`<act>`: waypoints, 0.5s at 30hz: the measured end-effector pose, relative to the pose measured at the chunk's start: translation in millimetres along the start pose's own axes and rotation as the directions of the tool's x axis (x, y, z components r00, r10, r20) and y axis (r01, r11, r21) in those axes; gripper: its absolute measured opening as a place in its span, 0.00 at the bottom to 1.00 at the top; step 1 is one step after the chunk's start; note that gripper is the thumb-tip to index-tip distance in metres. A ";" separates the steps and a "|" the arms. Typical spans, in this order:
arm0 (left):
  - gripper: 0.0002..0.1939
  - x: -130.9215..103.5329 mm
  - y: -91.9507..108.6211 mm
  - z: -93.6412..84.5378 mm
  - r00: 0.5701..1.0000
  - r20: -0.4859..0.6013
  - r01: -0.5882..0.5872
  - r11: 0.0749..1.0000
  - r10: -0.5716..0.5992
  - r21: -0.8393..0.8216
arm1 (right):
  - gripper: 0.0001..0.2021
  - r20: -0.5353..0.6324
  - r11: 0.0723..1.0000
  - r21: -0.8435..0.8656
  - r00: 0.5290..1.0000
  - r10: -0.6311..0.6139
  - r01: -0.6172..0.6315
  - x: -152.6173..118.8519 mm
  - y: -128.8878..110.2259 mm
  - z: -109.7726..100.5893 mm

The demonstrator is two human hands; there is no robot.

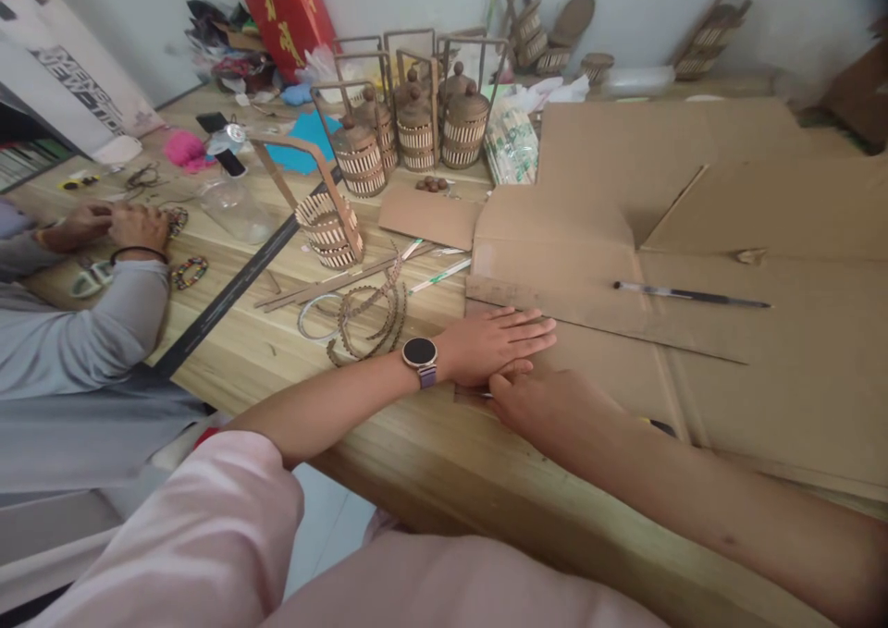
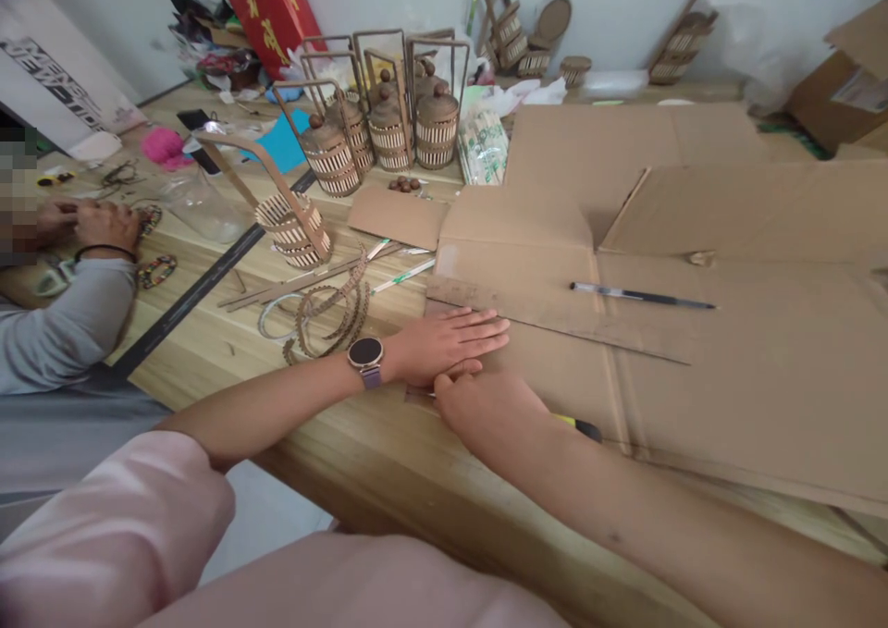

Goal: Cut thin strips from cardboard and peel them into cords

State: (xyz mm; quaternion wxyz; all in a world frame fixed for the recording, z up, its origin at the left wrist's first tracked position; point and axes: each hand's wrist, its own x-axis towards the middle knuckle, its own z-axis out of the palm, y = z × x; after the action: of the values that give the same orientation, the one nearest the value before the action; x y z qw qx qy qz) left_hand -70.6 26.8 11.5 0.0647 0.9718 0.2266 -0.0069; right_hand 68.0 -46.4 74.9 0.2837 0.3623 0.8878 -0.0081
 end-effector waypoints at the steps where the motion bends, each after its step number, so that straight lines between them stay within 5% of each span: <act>1: 0.28 -0.1 -0.4 0.8 1.000 -0.002 -0.004 1.000 0.004 -0.002 | 0.19 0.010 1.000 0.002 1.000 0.000 0.000 0.3 -0.4 -1.5; 15: 0.28 -1.5 -2.5 4.8 1.000 -0.027 -0.014 1.000 0.014 0.011 | 0.20 0.022 0.998 0.064 1.000 0.021 -0.023 3.7 -3.2 -7.7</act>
State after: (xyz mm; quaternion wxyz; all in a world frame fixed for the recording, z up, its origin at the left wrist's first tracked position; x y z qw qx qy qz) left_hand -72.9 27.8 6.6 0.0565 0.9737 0.2208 0.0054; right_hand 59.9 -44.7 78.9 0.2815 0.3810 0.8799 -0.0372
